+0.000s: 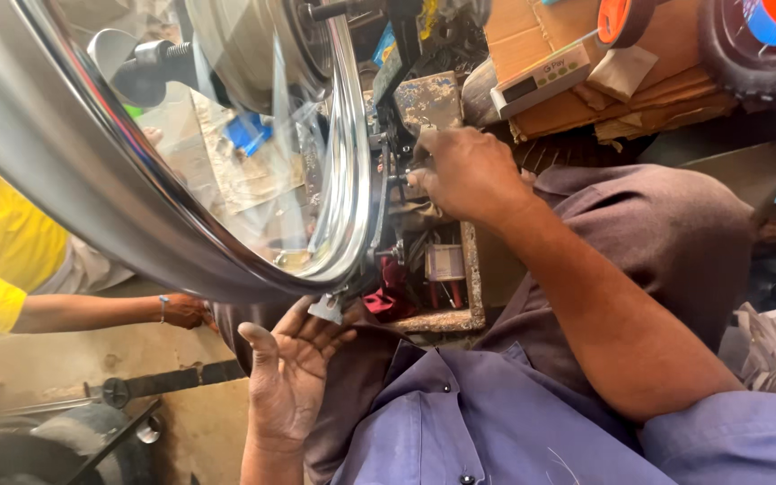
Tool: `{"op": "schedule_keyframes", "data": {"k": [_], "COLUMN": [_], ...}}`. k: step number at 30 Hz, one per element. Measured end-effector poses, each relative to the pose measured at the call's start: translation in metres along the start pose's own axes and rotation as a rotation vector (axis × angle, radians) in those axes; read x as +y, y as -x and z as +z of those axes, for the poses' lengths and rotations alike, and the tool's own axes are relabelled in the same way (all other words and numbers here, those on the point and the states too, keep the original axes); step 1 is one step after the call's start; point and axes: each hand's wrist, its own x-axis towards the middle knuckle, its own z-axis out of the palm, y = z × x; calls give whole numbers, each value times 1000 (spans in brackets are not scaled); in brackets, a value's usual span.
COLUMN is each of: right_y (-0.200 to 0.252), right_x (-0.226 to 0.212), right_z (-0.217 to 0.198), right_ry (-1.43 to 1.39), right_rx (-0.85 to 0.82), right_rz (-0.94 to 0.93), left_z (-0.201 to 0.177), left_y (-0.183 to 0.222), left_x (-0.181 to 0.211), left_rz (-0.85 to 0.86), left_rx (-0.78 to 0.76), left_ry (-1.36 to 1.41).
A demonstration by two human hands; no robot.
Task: The person places a bicycle wheel into a truing stand and uses a small tool to tighten the spoke nipples individually, rotating the wheel and checking the alignment against the stand markers.
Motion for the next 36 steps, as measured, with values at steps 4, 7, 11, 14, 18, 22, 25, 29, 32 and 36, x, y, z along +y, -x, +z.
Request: {"op": "schedule_keyframes", "data": {"k": [4, 7, 11, 14, 18, 22, 25, 29, 32, 36], "right_y": [5, 12, 21, 25, 25, 30, 33, 33, 34, 35], "right_x": [-3, -3, 1, 7, 5, -4, -11, -18, -18, -16], "right_z": [-7, -14, -19, -17, -10, -13, -20, -25, -25, -23], "right_ry": [3, 1, 23, 46, 89, 38, 35, 21, 28, 47], "right_rx": [3, 36, 62, 94, 137, 57, -10, -88, -64, -64], "right_rz": [31, 12, -1, -6, -52, -34, 16, 77, 66, 68], "left_z": [10, 15, 14, 6, -1, 6, 9, 3, 5, 14], "left_y": [10, 16, 19, 16, 19, 18, 18, 16, 14, 11], "left_x": [0, -2, -2, -2, -1, 2, 4, 5, 7, 22], "left_rz": [83, 128, 152, 158, 160, 140, 133, 119, 64, 76], "left_rx": [11, -17, -49, -99, -122, -72, -72, -56, 71, 189], "left_ry": [25, 39, 22, 19, -43, -100, -114, -134, -236, -635]}}
